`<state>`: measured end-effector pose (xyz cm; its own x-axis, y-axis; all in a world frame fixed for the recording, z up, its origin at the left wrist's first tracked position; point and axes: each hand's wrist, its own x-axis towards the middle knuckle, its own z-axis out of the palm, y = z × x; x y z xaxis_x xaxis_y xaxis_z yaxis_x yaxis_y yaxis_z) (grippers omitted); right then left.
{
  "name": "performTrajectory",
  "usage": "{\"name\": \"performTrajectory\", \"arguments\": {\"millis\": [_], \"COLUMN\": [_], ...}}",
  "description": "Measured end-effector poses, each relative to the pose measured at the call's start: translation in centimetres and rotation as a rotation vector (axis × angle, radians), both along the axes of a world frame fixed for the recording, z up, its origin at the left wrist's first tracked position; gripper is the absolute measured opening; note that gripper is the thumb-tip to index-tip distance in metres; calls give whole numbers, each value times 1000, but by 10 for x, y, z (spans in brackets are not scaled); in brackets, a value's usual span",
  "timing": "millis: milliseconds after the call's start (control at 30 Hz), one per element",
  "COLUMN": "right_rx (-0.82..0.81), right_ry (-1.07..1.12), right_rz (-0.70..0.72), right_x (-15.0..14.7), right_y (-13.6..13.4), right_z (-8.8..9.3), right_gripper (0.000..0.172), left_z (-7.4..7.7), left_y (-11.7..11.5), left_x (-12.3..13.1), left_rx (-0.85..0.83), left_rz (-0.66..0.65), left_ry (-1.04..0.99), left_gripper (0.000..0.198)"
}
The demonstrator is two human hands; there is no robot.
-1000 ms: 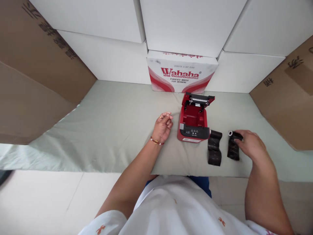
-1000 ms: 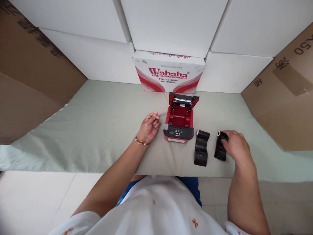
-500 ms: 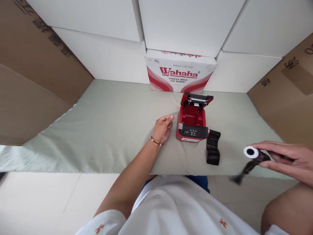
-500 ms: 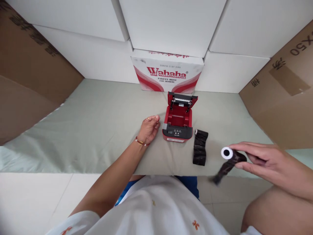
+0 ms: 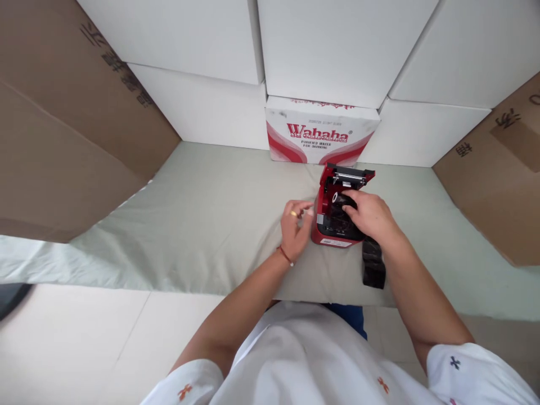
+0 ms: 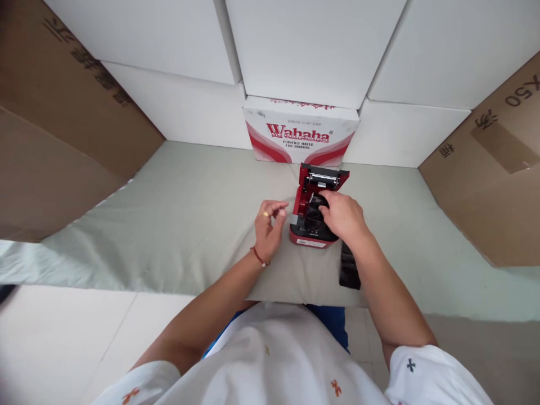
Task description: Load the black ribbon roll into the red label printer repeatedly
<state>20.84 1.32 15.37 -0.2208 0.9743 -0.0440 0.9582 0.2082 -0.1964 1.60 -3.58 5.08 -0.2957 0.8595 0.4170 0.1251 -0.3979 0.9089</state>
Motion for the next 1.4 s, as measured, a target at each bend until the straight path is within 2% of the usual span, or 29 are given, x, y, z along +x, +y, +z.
{"name": "performTrajectory", "arguments": {"millis": [67, 167, 367, 500, 567, 633, 700, 800, 867, 967, 1067, 1267, 1400], "right_rx": [-11, -13, -6, 23, 42, 133, 337, 645, 695, 600, 483, 353, 303], "right_ry": [-27, -28, 1, 73, 217, 466, 686, 708, 652, 619, 610, 469, 396], "right_rz": [-4, 1, 3, 46, 89, 82, 1, -116, -112, -14, 83, 169, 283], "right_x": [-5, -10, -9, -6, 0, 9, 21, 38, 45, 44, 38, 38, 48], "right_y": [3, 8, 19, 15, 8, 1, 0, 14, 29, 44, 42, -1, -27], "right_z": [0, -1, -13, -14, -9, -3, 3, 6, 2, -7, -10, 7, 5], "right_gripper": [49, 49, 50, 48, 38, 28, 29, 38, 44, 49, 48, 40, 40], "left_z": [4, 6, 9, 14, 16, 18, 20, 22, 25, 30, 37, 49, 54], "left_y": [-15, -29, -35, -41, -44, -48, -51, -56, -60, -66, -72, -79, -83], "left_x": [6, 16, 33, 43, 47, 50, 52, 54, 55, 57, 58, 58, 57], "left_rx": [279, 457, 480, 438, 412, 382, 358, 340, 330, 302, 260, 154, 105], "left_rz": [-20, -27, 149, 167, 153, 140, 127, 115, 117, 119, 109, 55, 36], "left_ry": [366, 698, 894, 1002, 1041, 1057, 1066, 1087, 1103, 1137, 1197, 1285, 1339], "left_gripper": [34, 34, 35, 34, 35, 36, 38, 39, 38, 38, 40, 44, 49]}}
